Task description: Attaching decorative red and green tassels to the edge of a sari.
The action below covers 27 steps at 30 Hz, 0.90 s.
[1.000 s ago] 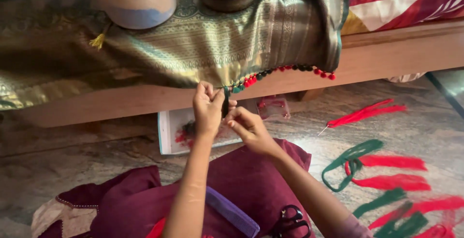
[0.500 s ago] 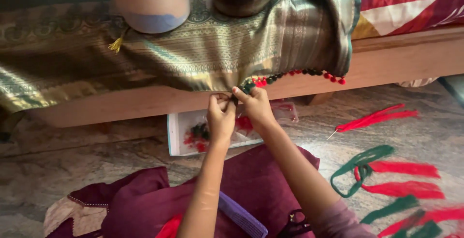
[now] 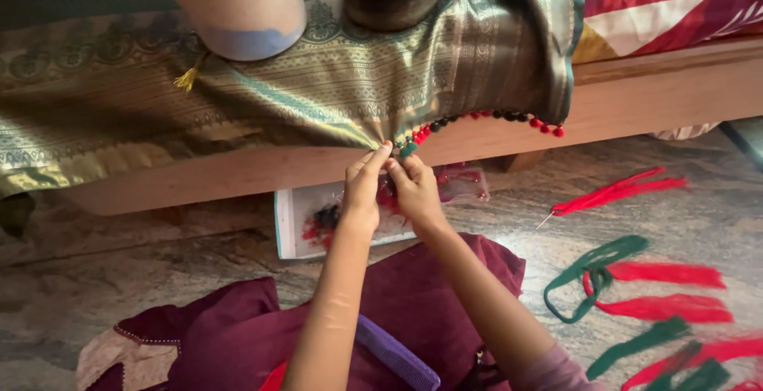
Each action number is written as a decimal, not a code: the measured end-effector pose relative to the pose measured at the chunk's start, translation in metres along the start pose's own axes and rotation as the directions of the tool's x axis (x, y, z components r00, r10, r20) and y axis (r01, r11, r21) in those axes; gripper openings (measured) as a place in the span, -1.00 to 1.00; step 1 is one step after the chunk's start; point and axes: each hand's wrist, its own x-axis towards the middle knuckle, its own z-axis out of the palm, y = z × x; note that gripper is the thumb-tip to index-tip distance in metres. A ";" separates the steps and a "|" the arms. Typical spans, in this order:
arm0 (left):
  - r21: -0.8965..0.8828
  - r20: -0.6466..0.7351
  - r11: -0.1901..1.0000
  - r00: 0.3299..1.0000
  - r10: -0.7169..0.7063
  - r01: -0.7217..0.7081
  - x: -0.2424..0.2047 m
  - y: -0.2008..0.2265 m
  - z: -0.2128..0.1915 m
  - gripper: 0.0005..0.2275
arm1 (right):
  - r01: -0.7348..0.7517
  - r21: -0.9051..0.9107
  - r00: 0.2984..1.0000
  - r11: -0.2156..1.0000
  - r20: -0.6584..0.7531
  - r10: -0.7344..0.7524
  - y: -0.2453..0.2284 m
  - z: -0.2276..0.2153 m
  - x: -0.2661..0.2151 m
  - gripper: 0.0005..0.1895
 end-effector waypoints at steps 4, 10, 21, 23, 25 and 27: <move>0.076 -0.032 0.996 0.998 0.053 -0.050 0.022 -0.031 -0.018 -0.78 | -0.057 0.002 0.998 0.998 -0.006 0.057 0.021 -0.005 0.002 -0.81; -0.093 0.001 0.995 1.000 -0.021 0.021 0.017 -0.008 -0.015 -0.88 | 0.331 -0.402 0.933 0.854 0.005 -0.359 0.044 -0.016 -0.042 -0.73; -0.048 0.069 0.992 0.991 -0.113 0.117 0.029 0.006 -0.023 -0.79 | 0.058 -0.927 0.674 0.370 0.309 0.671 0.153 -0.014 -0.217 -0.52; -0.040 0.067 0.991 0.990 -0.124 0.127 0.030 0.004 -0.025 -0.79 | 0.070 -0.918 0.703 0.391 0.323 0.633 0.152 -0.012 -0.224 -0.56; -0.034 0.066 0.989 0.988 -0.139 0.141 0.032 0.002 -0.027 -0.79 | 0.081 -0.909 0.730 0.408 0.333 0.597 0.153 -0.009 -0.230 -0.60; -0.022 0.087 0.988 0.985 -0.151 0.154 0.033 0.000 -0.031 -0.79 | 0.159 -0.908 0.784 0.387 0.354 0.510 0.156 -0.004 -0.239 -0.51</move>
